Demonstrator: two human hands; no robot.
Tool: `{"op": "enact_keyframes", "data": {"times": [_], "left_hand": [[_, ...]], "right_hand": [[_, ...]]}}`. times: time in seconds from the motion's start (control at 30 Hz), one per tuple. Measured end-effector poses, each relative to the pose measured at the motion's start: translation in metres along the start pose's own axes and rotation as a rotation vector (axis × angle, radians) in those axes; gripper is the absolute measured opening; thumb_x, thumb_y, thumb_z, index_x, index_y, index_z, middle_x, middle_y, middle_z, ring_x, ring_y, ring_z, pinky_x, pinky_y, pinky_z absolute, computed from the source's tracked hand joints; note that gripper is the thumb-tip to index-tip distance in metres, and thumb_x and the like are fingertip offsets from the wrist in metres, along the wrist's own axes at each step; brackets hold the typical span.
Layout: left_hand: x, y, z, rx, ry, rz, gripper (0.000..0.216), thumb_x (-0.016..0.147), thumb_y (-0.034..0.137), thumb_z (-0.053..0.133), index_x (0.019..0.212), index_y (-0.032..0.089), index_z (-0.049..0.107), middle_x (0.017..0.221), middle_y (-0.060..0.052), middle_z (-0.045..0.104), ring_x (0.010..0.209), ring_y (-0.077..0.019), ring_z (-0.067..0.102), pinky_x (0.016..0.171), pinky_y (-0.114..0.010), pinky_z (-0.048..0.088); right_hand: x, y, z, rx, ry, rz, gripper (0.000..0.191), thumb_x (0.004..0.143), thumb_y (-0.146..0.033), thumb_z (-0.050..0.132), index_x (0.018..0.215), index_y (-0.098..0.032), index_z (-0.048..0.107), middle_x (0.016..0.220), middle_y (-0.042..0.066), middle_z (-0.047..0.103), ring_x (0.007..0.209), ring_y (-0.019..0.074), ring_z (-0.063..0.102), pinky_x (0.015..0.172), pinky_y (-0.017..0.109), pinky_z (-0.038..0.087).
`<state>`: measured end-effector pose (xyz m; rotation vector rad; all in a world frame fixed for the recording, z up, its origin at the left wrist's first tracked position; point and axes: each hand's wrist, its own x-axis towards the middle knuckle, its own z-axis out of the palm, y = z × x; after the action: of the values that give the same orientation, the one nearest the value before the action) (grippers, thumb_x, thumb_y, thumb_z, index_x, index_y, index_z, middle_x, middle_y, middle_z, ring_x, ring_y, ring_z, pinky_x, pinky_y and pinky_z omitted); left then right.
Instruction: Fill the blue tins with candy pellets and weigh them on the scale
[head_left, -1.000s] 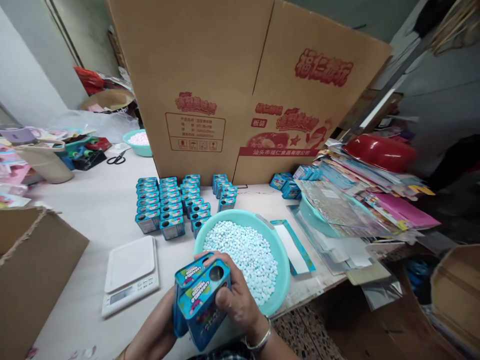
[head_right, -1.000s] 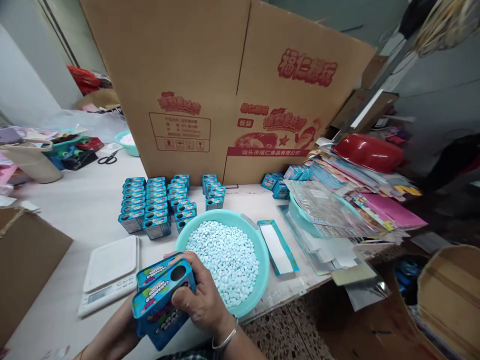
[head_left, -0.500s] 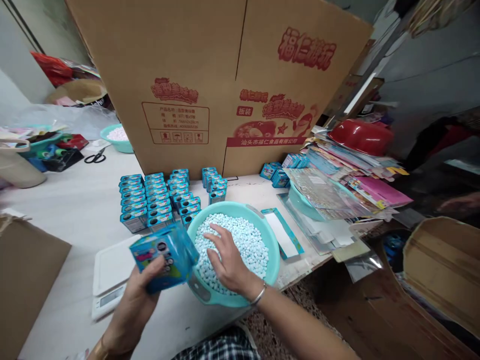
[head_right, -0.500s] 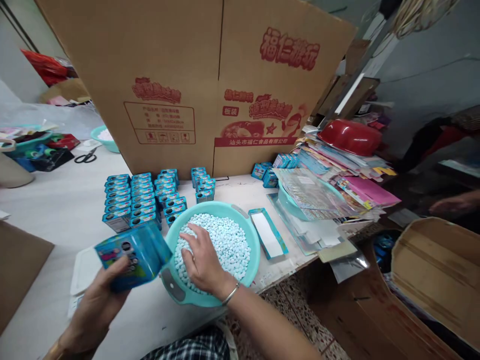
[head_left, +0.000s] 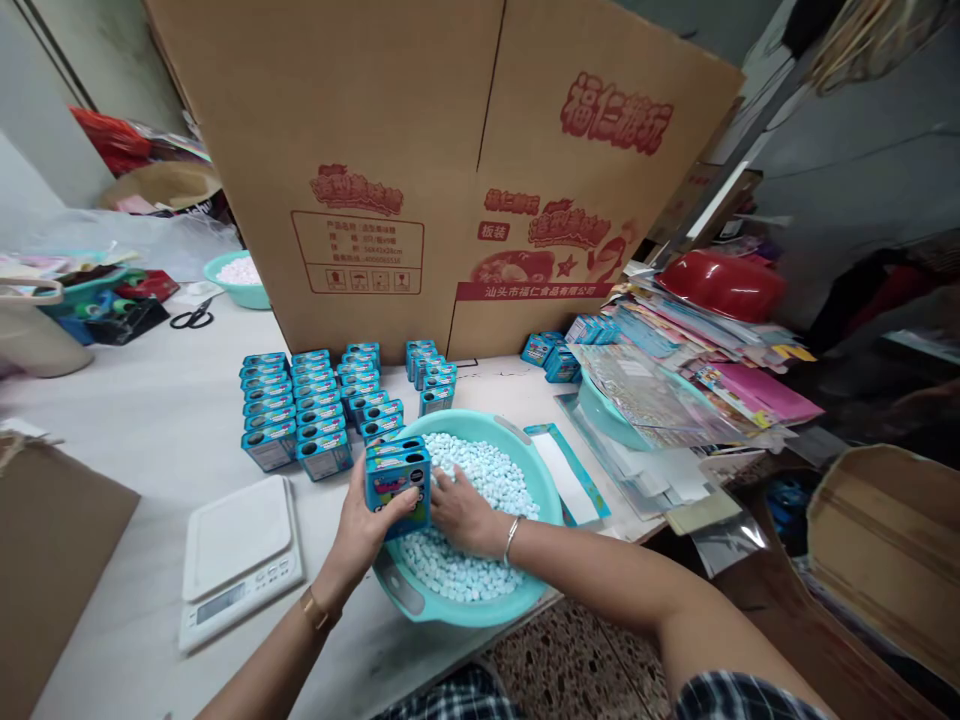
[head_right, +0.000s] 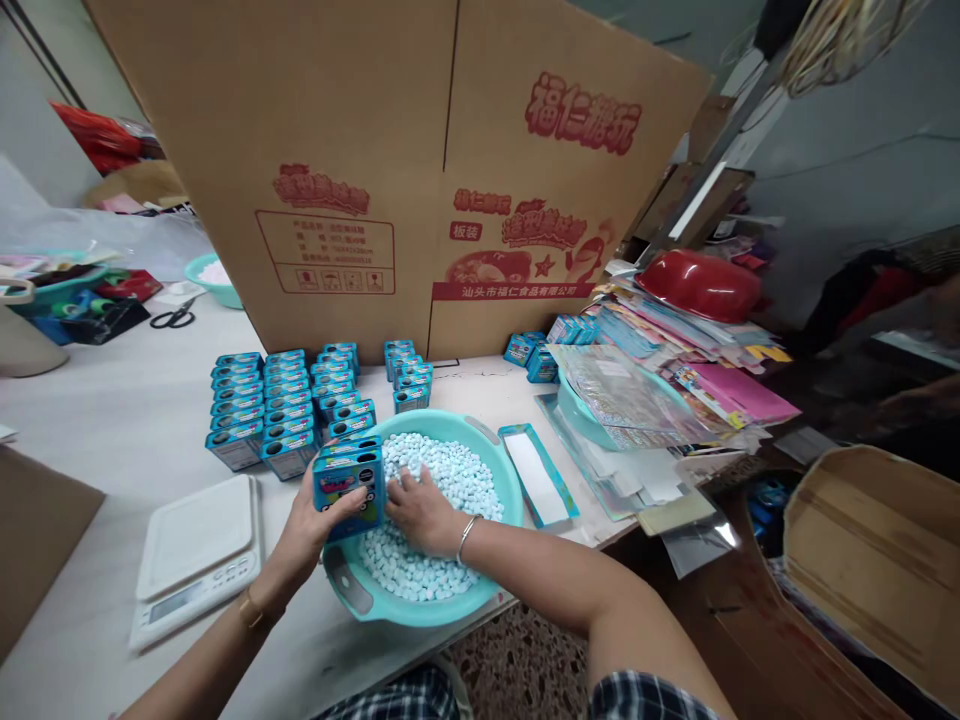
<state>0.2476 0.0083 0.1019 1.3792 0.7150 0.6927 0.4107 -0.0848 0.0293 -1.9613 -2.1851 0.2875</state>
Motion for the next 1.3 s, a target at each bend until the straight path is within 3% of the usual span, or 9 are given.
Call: {"op": "enact_keyframes", "data": {"times": [0.1, 0.17, 0.27, 0.37, 0.47, 0.6, 0.8, 1.03, 1.3], "left_hand": [[0.006, 0.001, 0.000, 0.315, -0.076, 0.083, 0.094, 0.073, 0.047, 0.077, 0.150, 0.021, 0.030, 0.144, -0.017, 0.051, 0.130, -0.0354, 0.053, 0.106, -0.048, 0.045], [0.013, 0.004, 0.006, 0.666, -0.174, 0.181, 0.093, 0.072, 0.039, 0.075, 0.151, 0.018, 0.030, 0.142, -0.019, 0.050, 0.131, -0.0377, 0.050, 0.106, -0.050, 0.042], [0.021, 0.009, 0.025, 1.195, -0.381, 0.277, 0.083, 0.066, 0.023, 0.070, 0.143, 0.013, 0.041, 0.127, -0.020, 0.058, 0.117, -0.0396, 0.056, 0.097, -0.050, 0.045], [0.027, 0.008, 0.046, 1.411, -0.512, 0.291, 0.069, 0.062, 0.015, 0.067, 0.129, 0.011, 0.051, 0.119, -0.022, 0.060, 0.108, -0.0399, 0.058, 0.091, -0.050, 0.046], [0.031, 0.000, 0.057, 1.414, -0.535, 0.302, 0.063, 0.061, 0.014, 0.067, 0.122, 0.012, 0.053, 0.118, -0.020, 0.061, 0.108, -0.0393, 0.057, 0.090, -0.050, 0.045], [0.033, -0.008, 0.058, 1.389, -0.512, 0.305, 0.064, 0.064, 0.018, 0.068, 0.126, 0.015, 0.051, 0.122, -0.019, 0.059, 0.113, -0.0387, 0.056, 0.092, -0.049, 0.044], [0.031, -0.015, 0.045, 1.174, -0.380, 0.269, 0.068, 0.068, 0.029, 0.068, 0.131, 0.013, 0.046, 0.126, -0.019, 0.058, 0.119, -0.0381, 0.056, 0.097, -0.048, 0.045], [0.022, -0.023, 0.039, 0.802, -0.155, 0.362, 0.075, 0.072, 0.033, 0.070, 0.137, 0.017, 0.038, 0.134, -0.016, 0.053, 0.127, -0.0377, 0.052, 0.109, -0.053, 0.041], [0.024, -0.021, 0.032, 0.681, -0.042, 0.388, 0.075, 0.070, 0.034, 0.071, 0.137, 0.017, 0.042, 0.135, -0.016, 0.055, 0.128, -0.0367, 0.053, 0.109, -0.056, 0.042]], "right_hand": [[-0.017, 0.019, -0.012, 0.100, 0.091, 0.123, 0.040, 0.087, -0.011, 0.052, 0.125, -0.022, 0.062, 0.143, 0.015, 0.052, 0.141, 0.0353, 0.032, 0.114, 0.070, 0.013], [-0.032, 0.032, -0.024, 0.200, 0.188, 0.227, 0.038, 0.090, -0.016, 0.052, 0.124, -0.025, 0.063, 0.144, 0.013, 0.052, 0.140, 0.0331, 0.036, 0.115, 0.068, 0.015], [-0.055, 0.050, -0.037, 0.395, 0.396, 0.426, 0.037, 0.095, -0.032, 0.048, 0.129, -0.025, 0.062, 0.144, 0.011, 0.053, 0.136, 0.0278, 0.042, 0.115, 0.056, 0.027], [-0.064, 0.062, -0.032, 0.625, 0.606, 0.646, 0.045, 0.092, -0.045, 0.048, 0.127, -0.020, 0.063, 0.133, 0.014, 0.061, 0.125, 0.0270, 0.053, 0.108, 0.048, 0.040], [-0.050, 0.061, -0.017, 0.844, 0.791, 0.804, 0.050, 0.085, -0.055, 0.054, 0.117, -0.019, 0.069, 0.121, 0.012, 0.067, 0.114, 0.0269, 0.059, 0.101, 0.044, 0.045], [-0.014, 0.043, -0.004, 1.087, 0.944, 0.864, 0.045, 0.074, -0.060, 0.066, 0.091, -0.019, 0.075, 0.100, 0.007, 0.073, 0.101, 0.0256, 0.062, 0.097, 0.039, 0.044], [0.009, 0.019, -0.029, 1.437, 1.039, 0.815, 0.036, 0.065, -0.053, 0.075, 0.073, -0.018, 0.070, 0.076, 0.003, 0.070, 0.081, 0.0228, 0.063, 0.082, 0.036, 0.049], [0.017, 0.005, -0.077, 1.642, 1.059, 0.666, 0.031, 0.064, -0.045, 0.079, 0.075, -0.018, 0.068, 0.074, 0.002, 0.069, 0.073, 0.0194, 0.063, 0.075, 0.032, 0.050], [0.033, -0.007, -0.090, 1.637, 0.972, 0.591, 0.030, 0.065, -0.045, 0.080, 0.070, -0.018, 0.067, 0.069, 0.000, 0.066, 0.067, 0.0166, 0.059, 0.069, 0.029, 0.046]]}}
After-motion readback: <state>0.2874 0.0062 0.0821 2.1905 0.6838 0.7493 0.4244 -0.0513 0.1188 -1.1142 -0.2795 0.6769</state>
